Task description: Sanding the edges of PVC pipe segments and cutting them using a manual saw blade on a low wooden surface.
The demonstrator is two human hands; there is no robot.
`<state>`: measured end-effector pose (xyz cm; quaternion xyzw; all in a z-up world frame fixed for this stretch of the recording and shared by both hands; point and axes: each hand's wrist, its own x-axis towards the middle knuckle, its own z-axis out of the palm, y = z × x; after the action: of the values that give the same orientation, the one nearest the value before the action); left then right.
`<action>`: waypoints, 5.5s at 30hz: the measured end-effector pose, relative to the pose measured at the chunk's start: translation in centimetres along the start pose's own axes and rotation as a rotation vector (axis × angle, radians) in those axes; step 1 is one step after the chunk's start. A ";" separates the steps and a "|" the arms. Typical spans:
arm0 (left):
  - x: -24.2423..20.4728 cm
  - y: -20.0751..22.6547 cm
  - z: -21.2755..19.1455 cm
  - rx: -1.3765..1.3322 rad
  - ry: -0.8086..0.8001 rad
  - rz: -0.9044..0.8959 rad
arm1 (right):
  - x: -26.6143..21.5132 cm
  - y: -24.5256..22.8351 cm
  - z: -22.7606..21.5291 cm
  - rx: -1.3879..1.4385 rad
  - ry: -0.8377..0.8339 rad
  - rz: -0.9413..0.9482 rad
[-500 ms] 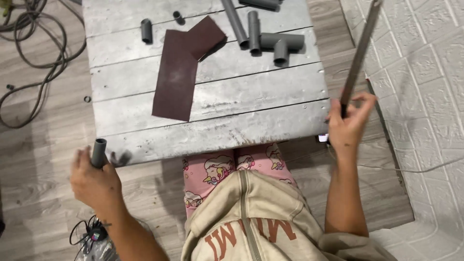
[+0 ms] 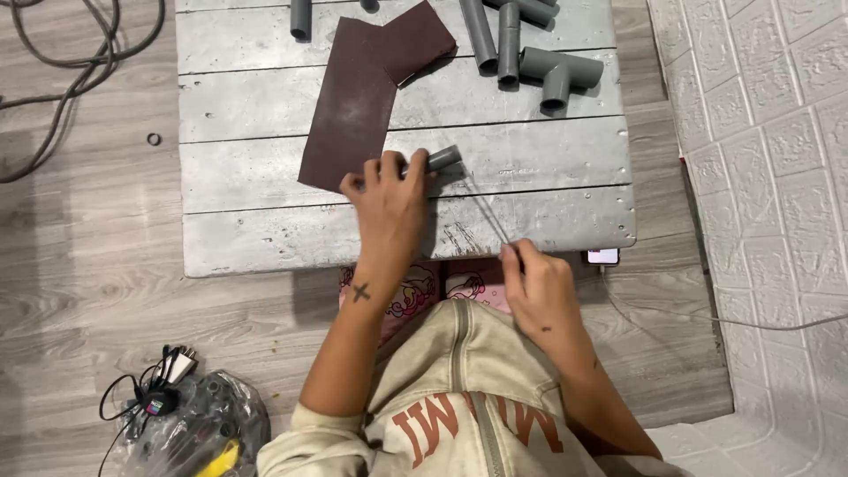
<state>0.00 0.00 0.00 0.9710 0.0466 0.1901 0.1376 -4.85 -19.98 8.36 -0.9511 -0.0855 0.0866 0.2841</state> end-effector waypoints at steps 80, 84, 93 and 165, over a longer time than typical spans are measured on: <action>0.7 0.6 0.1 -0.395 0.029 -0.072 | -1.3 -2.0 1.9 -0.271 -0.350 0.281; 0.5 0.5 0.5 -0.378 0.026 -0.065 | 3.2 -0.8 3.9 -0.286 -0.310 0.240; 0.5 0.7 0.2 -0.404 0.027 -0.079 | -1.0 -5.1 0.6 -0.250 -0.361 0.299; 0.1 0.7 1.0 -0.362 0.034 -0.115 | 1.1 -6.6 -1.6 -0.218 -0.447 0.357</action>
<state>0.52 -0.86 -0.62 0.9228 0.0694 0.2036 0.3197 -4.17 -15.13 13.22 -0.9333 0.0139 0.3327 0.1347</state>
